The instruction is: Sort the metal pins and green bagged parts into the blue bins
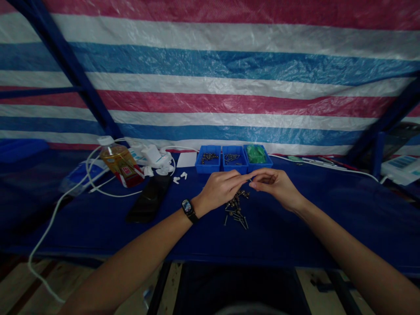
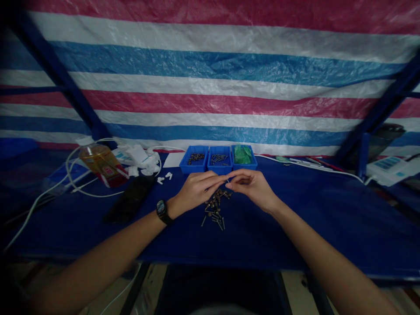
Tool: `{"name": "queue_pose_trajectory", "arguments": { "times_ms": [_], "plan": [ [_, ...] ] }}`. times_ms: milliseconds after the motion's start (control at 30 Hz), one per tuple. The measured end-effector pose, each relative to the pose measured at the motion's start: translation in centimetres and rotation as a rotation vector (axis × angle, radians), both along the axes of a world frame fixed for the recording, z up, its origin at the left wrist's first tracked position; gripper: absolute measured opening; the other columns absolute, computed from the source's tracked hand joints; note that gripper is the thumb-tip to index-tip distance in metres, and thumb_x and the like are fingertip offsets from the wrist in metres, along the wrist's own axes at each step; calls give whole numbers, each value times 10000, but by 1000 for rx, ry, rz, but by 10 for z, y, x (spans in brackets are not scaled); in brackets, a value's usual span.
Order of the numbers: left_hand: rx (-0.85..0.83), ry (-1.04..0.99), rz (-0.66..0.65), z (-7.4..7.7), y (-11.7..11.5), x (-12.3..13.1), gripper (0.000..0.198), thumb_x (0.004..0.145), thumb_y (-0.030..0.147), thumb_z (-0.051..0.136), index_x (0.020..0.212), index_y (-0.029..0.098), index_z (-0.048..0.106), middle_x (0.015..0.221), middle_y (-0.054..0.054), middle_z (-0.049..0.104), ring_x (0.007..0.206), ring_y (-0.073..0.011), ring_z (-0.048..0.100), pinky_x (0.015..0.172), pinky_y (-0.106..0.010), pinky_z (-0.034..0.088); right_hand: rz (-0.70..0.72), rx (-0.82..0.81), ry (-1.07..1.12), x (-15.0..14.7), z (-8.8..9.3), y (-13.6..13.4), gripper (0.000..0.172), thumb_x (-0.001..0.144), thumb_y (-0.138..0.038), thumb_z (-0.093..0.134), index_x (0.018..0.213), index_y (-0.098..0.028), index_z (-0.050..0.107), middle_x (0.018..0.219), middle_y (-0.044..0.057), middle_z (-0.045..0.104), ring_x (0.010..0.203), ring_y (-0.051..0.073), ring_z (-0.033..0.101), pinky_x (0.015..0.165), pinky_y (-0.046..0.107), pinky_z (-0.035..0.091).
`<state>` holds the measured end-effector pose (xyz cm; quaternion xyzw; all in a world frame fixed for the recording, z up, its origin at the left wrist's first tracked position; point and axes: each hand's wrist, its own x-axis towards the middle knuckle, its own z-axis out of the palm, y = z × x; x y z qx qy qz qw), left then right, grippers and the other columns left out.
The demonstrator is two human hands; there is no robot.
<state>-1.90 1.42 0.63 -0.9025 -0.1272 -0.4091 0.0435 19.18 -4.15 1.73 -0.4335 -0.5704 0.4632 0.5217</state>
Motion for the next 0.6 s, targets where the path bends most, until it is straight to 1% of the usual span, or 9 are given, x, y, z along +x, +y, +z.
{"name": "queue_pose_trajectory", "arguments": {
  "times_ms": [133, 267, 433, 600],
  "plan": [
    [-22, -3, 13, 2, -3, 1, 304, 1030, 207, 491, 1297, 208, 636, 917, -26, 725, 735, -95, 655, 659, -208, 515, -6, 15, 1, -1, -1, 0, 327, 629, -327, 901, 912, -244, 760, 724, -12, 735, 648, 143, 642, 679, 323, 545],
    [-54, -49, 5, 2, -6, 3, 272, 1021, 205, 512, 1249, 196, 661, 923, -28, 734, 726, -91, 661, 667, -207, 527, -2, -5, 3, -1, -4, 1, 319, 635, -318, 899, 922, -252, 775, 766, -7, 750, 690, 144, 654, 720, 328, 549],
    [-69, -67, -6, 1, -7, 3, 247, 1012, 185, 521, 1196, 188, 685, 935, -40, 733, 768, -103, 676, 686, -216, 537, 2, -26, 7, -1, -9, 2, 266, 626, -323, 899, 855, -249, 785, 854, 11, 774, 776, 162, 685, 797, 355, 560],
    [-74, -31, -30, 3, -8, 3, 274, 1011, 170, 509, 1226, 188, 679, 930, -44, 724, 760, -108, 664, 663, -219, 533, -9, -3, -5, -1, -9, 2, 226, 633, -319, 897, 792, -233, 762, 831, 9, 763, 786, 162, 685, 830, 359, 551]
  ]
}}
